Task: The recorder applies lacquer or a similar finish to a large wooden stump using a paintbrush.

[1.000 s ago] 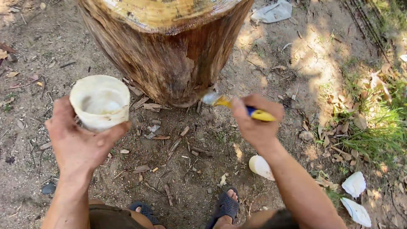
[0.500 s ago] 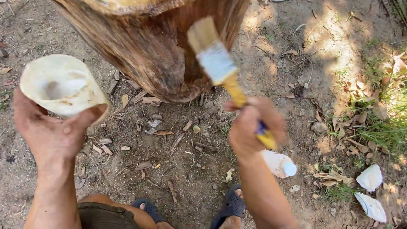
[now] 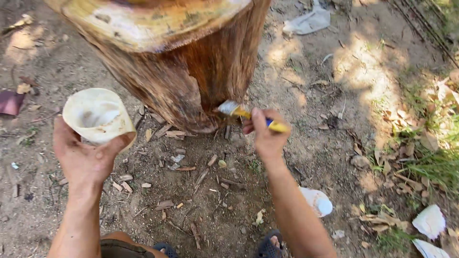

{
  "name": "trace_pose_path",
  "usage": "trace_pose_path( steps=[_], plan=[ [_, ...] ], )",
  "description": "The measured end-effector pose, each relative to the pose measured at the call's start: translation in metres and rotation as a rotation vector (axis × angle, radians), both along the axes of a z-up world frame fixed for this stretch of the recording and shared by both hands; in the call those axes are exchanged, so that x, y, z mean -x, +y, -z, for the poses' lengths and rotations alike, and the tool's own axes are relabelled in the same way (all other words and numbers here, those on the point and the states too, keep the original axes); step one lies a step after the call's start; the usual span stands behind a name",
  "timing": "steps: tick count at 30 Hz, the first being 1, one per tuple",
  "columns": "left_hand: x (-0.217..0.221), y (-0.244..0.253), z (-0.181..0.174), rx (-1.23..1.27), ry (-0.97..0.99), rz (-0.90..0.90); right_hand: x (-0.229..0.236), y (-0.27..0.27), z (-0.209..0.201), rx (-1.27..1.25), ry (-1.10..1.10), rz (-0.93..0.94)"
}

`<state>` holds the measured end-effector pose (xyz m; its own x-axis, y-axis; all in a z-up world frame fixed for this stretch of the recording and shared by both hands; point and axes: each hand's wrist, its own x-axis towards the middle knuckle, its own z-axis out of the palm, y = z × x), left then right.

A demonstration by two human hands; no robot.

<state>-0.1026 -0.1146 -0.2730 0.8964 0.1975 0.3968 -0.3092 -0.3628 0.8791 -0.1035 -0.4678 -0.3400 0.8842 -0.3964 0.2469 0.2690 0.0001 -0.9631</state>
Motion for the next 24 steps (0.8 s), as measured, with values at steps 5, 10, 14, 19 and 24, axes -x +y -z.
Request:
trace_pose_path(
  steps=[5, 10, 14, 19, 24],
  plan=[
    [0.011, 0.013, 0.003, 0.048, 0.016, -0.006, -0.004, -0.029, -0.128, 0.165, -0.351, -0.151],
    [0.027, 0.018, -0.015, -0.129, 0.009, -0.128, -0.001, -0.039, -0.158, 0.437, -0.636, -0.314],
    [0.039, 0.041, -0.003, -0.237, -0.034, -0.188, -0.033, -0.077, -0.122, 0.567, -0.695, -0.276],
    [0.05, 0.084, 0.036, -0.229, 0.084, -0.186, -0.054, -0.094, -0.107, 0.562, -0.656, 0.029],
    [0.052, 0.096, 0.044, -0.153, 0.284, -0.204, -0.021, -0.038, -0.107, 0.762, -0.832, -0.071]
  ],
)
